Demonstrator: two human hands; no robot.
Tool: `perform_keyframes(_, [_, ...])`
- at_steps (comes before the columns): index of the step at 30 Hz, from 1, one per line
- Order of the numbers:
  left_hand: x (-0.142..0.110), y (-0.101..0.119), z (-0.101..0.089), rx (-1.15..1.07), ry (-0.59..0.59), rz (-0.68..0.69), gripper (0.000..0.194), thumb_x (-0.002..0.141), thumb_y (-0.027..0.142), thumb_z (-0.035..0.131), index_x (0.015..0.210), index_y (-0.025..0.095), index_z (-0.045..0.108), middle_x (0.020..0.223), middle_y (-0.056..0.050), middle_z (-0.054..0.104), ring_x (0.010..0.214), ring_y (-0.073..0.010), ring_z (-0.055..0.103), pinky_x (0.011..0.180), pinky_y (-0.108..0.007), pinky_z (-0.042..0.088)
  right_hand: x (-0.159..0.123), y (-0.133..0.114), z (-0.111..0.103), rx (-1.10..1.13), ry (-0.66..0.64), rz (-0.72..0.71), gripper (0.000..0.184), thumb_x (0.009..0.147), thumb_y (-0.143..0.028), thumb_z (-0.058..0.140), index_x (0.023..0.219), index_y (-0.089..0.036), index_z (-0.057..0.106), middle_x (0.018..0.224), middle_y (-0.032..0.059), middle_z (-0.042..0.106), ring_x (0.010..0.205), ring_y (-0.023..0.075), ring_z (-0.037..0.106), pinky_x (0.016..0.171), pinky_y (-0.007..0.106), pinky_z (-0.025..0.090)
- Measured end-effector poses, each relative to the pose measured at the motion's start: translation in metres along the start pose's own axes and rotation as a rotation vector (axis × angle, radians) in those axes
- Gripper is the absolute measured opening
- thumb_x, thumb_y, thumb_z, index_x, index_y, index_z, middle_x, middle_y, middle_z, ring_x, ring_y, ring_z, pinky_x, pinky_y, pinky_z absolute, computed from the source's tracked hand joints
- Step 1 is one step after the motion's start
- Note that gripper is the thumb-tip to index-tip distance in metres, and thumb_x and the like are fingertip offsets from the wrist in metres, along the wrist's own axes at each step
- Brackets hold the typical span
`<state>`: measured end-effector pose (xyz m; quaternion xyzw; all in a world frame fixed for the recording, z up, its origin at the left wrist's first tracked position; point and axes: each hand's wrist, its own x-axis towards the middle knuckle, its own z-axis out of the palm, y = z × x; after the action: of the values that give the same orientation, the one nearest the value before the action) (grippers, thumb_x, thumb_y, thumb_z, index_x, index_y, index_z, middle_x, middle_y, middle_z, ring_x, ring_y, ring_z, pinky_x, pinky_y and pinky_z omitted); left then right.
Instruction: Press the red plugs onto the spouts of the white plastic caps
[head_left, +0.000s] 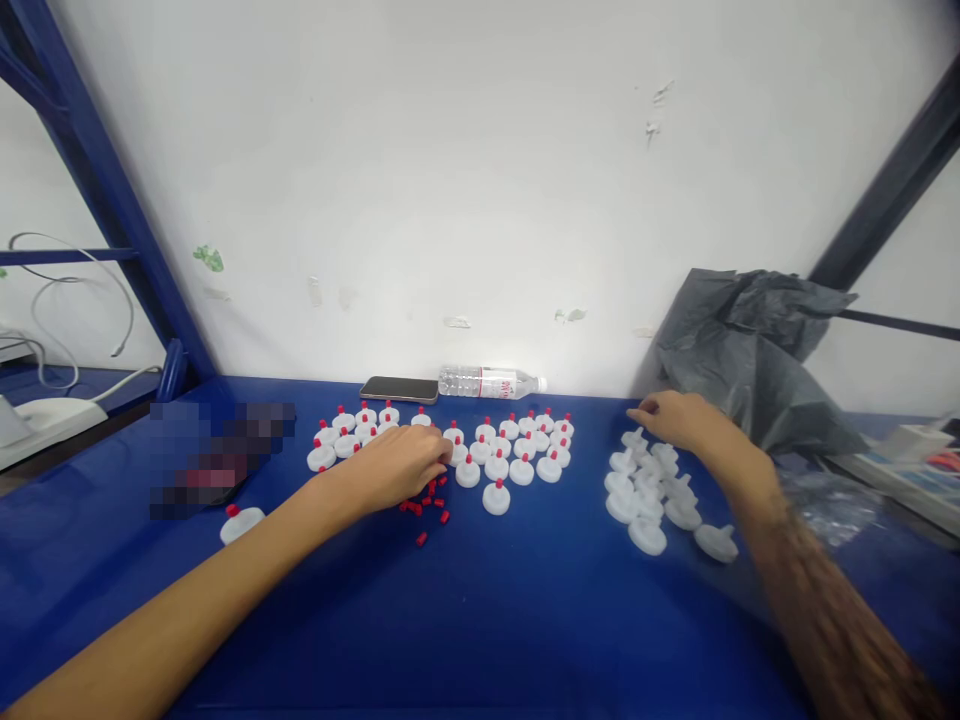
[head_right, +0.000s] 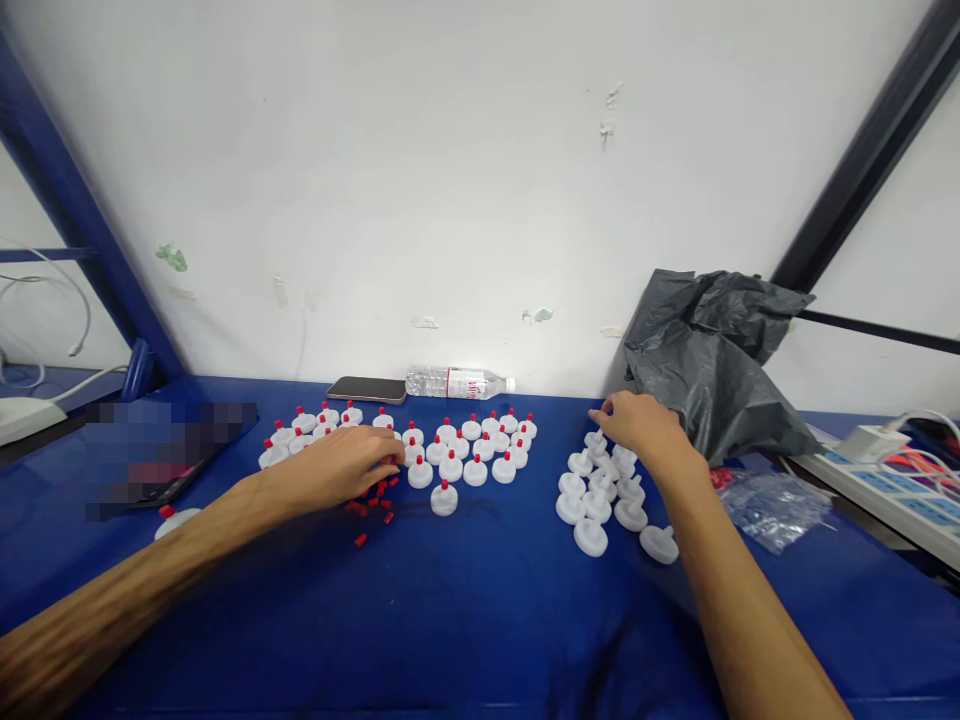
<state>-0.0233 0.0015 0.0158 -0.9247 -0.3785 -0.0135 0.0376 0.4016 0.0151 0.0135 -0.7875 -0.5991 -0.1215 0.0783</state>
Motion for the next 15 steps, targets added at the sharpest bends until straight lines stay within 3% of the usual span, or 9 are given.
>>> perform_keyframes(3, [0.000,0.000,0.001,0.039,-0.007,-0.033,0.015,0.098,0.023,0.055,0.099,0.019,0.070,0.105,-0.008,0.073,0.094,-0.0241,0.070,0.068,-0.030,0.045,0.004,0.003,0.013,0.007,-0.136,0.016,0.027,0.079,-0.049,0.069,0.083,-0.024,0.080,0.076,0.0088,0.075,0.071,0.0258,0.072,0.065,0.034,0.049])
perform_keyframes(7, [0.000,0.001,0.000,0.088,0.010,-0.032,0.015,0.098,0.021,0.055,0.094,0.018,0.069,0.102,-0.009,0.073,0.090,-0.0244,0.070,0.063,-0.030,0.042,0.003,-0.002,0.018,0.020,-0.186,0.000,0.018,0.071,-0.040,0.077,0.079,-0.024,0.079,0.075,0.0077,0.075,0.071,0.0236,0.071,0.063,0.032,0.049])
perform_keyframes(11, [-0.001,0.001,-0.001,0.120,0.096,-0.032,0.017,0.098,0.018,0.050,0.091,0.018,0.066,0.095,-0.008,0.074,0.081,-0.0240,0.070,0.057,-0.030,0.036,-0.001,-0.007,0.009,0.030,-0.109,-0.046,0.019,0.076,-0.036,0.072,0.085,-0.021,0.078,0.081,0.0104,0.076,0.076,0.0263,0.072,0.067,0.034,0.050])
perform_keyframes(15, [-0.001,0.001,-0.002,0.087,0.181,-0.037,0.021,0.099,0.018,0.046,0.093,0.018,0.066,0.087,-0.008,0.074,0.076,-0.0236,0.070,0.057,-0.030,0.037,-0.005,-0.023,-0.010,0.072,0.009,-0.165,0.029,0.088,-0.033,0.059,0.107,-0.019,0.074,0.096,0.0113,0.077,0.089,0.0250,0.072,0.080,0.034,0.052])
